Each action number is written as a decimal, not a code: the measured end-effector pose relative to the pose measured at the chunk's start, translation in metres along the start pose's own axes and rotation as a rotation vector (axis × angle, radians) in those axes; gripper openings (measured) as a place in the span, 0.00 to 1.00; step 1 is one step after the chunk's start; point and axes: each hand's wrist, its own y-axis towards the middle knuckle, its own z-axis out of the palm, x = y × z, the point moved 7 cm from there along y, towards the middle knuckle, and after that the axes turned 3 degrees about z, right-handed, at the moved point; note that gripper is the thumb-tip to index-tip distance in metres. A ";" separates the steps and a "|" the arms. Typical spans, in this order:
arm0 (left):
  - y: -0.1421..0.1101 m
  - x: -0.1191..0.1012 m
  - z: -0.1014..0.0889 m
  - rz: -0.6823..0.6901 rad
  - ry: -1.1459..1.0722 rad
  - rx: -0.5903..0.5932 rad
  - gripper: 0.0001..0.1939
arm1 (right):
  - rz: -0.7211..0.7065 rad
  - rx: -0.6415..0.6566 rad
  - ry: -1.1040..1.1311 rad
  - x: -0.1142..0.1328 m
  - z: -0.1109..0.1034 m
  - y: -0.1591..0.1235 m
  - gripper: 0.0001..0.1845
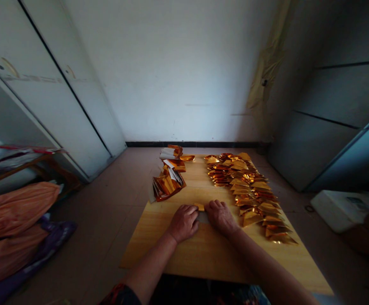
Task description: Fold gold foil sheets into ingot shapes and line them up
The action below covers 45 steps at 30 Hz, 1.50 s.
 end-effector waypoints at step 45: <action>0.013 -0.008 -0.001 -0.059 0.112 0.107 0.08 | -0.072 -0.168 0.304 -0.009 -0.004 -0.035 0.12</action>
